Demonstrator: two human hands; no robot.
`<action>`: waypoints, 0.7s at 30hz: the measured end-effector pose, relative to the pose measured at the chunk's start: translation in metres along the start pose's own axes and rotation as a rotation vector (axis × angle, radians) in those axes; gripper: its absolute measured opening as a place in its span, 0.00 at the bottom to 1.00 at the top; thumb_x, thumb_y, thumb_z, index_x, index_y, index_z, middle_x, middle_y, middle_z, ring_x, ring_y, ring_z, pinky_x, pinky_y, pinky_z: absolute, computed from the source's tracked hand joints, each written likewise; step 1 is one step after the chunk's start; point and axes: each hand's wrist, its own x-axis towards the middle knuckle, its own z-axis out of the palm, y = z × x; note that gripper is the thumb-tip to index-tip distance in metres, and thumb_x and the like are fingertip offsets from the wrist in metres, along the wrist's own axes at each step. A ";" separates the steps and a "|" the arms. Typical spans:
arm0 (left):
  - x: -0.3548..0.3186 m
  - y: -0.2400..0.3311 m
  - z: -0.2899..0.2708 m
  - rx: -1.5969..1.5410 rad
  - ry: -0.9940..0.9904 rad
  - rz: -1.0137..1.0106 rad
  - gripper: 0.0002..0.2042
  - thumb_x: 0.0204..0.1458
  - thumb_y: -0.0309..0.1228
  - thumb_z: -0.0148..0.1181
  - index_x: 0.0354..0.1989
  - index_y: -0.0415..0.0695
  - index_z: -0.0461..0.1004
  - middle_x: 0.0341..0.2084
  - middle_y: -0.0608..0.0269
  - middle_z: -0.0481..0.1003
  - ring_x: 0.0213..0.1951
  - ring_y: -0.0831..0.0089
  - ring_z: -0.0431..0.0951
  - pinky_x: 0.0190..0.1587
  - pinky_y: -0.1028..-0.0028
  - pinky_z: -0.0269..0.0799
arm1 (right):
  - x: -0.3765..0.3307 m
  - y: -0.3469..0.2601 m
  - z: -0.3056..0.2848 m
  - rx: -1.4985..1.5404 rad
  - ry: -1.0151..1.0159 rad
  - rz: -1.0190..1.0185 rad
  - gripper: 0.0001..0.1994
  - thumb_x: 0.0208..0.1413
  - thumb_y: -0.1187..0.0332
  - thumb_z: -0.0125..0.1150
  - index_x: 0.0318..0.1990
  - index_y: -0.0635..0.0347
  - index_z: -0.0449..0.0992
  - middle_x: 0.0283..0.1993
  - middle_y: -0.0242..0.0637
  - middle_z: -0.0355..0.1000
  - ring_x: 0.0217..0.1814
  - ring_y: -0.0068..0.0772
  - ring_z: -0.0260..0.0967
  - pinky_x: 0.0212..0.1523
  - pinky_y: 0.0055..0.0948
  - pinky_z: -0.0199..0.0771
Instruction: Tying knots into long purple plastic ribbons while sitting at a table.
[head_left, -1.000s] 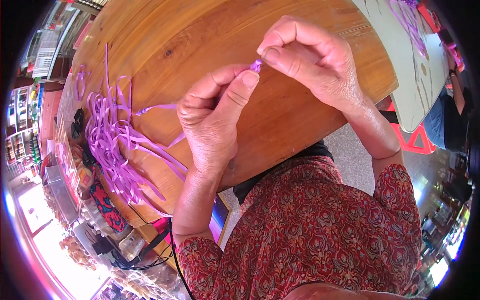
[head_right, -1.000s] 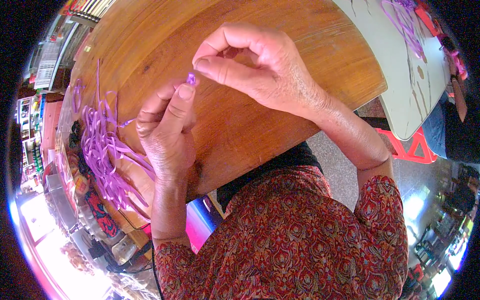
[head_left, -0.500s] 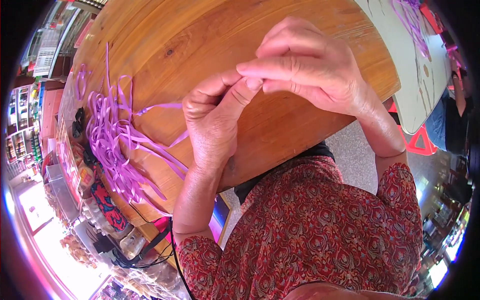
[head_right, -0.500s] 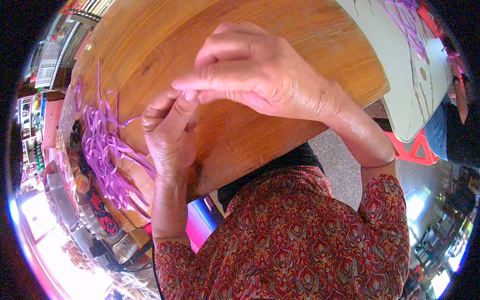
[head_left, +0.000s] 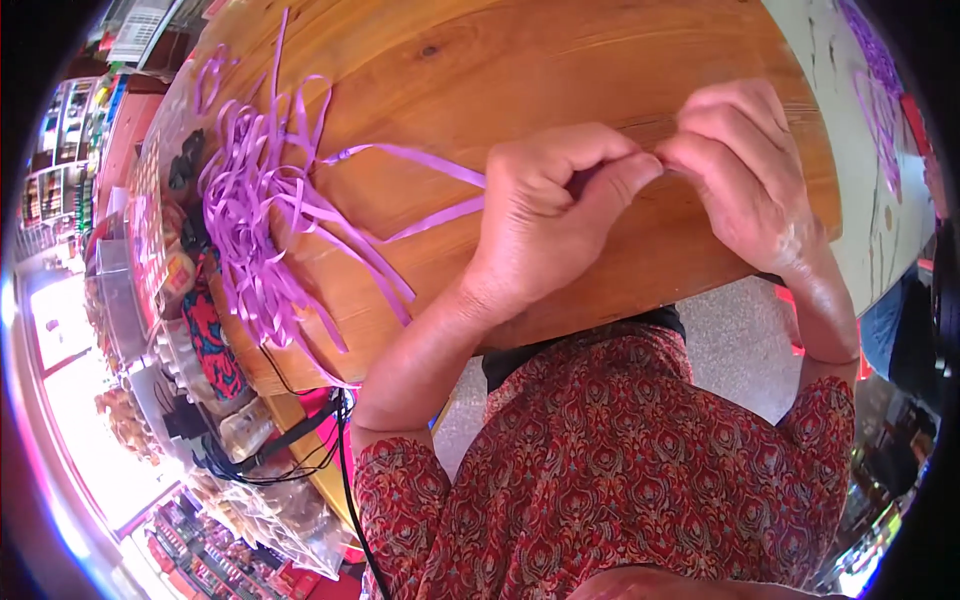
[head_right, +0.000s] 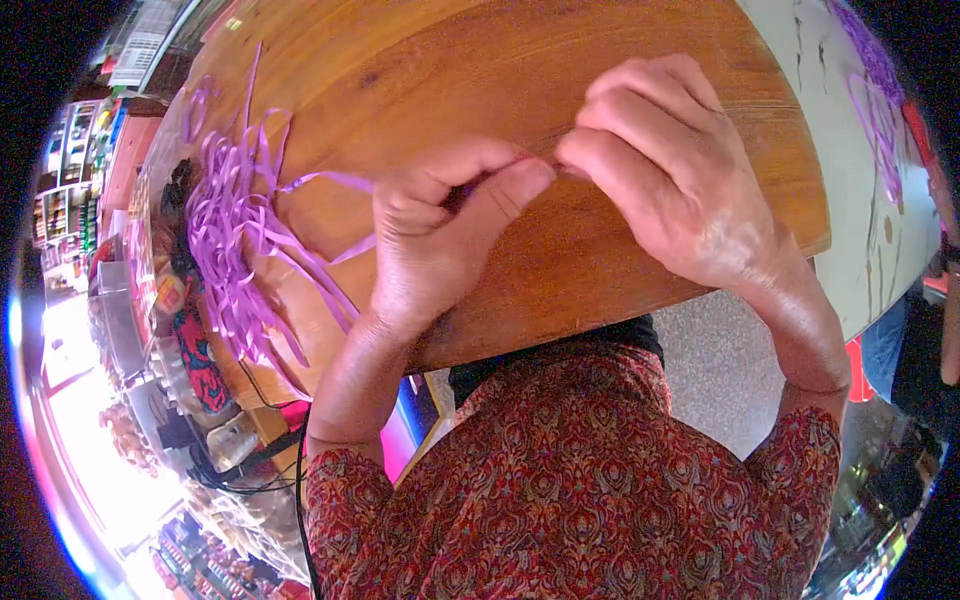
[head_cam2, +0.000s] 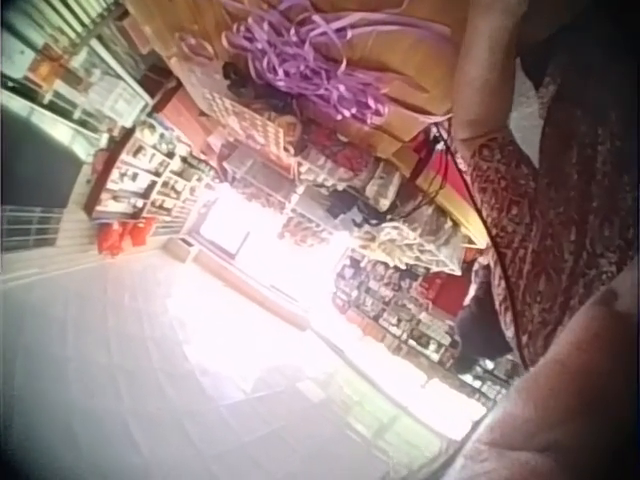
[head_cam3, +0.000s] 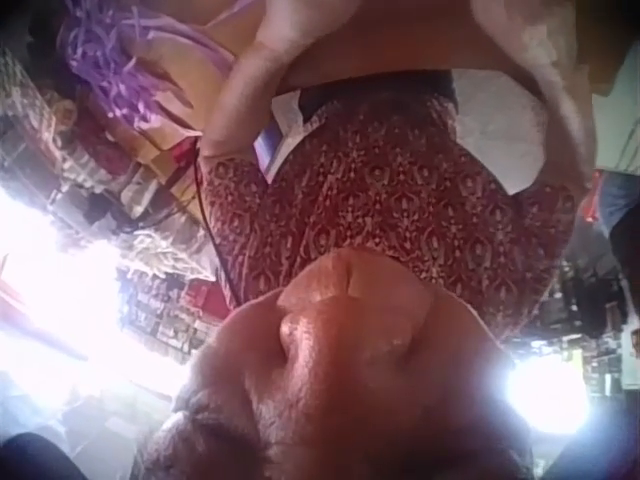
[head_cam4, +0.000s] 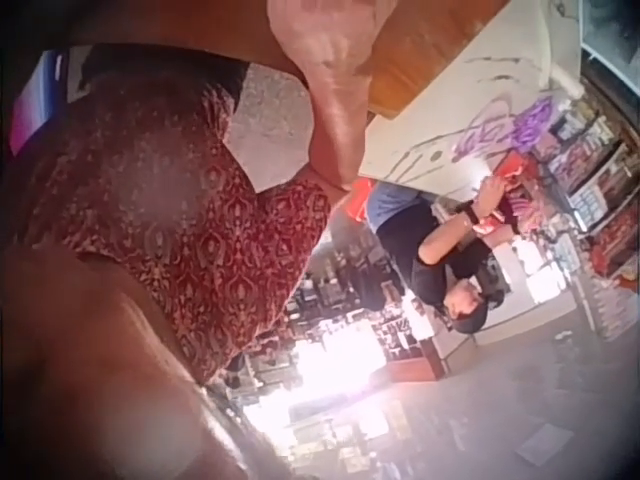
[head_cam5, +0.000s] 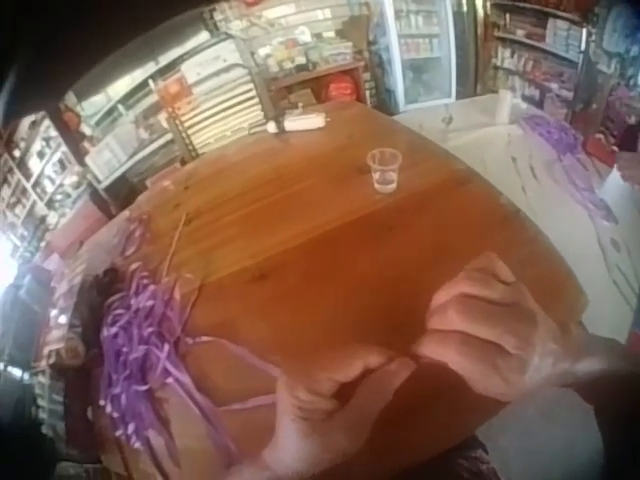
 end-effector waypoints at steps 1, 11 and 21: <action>0.000 -0.001 0.002 -0.016 0.016 0.076 0.00 0.48 0.20 0.60 0.27 0.37 0.76 0.19 0.72 0.72 0.24 0.86 0.68 0.25 0.84 0.63 | -0.002 0.000 -0.003 -0.031 -0.024 0.000 0.10 0.31 0.75 0.64 0.26 0.63 0.72 0.28 0.36 0.66 0.34 0.37 0.66 0.36 0.33 0.64; -0.005 0.008 0.004 0.072 0.083 0.178 0.01 0.46 0.19 0.61 0.27 0.37 0.76 0.21 0.68 0.75 0.24 0.85 0.70 0.27 0.85 0.66 | -0.008 0.001 -0.005 -0.039 0.069 -0.039 0.11 0.32 0.77 0.65 0.28 0.66 0.73 0.28 0.38 0.66 0.34 0.39 0.67 0.36 0.36 0.63; -0.003 0.011 0.001 -0.239 0.183 -0.054 0.00 0.48 0.20 0.60 0.28 0.38 0.77 0.22 0.72 0.74 0.26 0.87 0.69 0.29 0.86 0.64 | -0.026 0.011 -0.007 0.330 0.066 0.329 0.21 0.36 0.72 0.69 0.42 0.64 0.74 0.30 0.36 0.70 0.36 0.35 0.67 0.37 0.30 0.67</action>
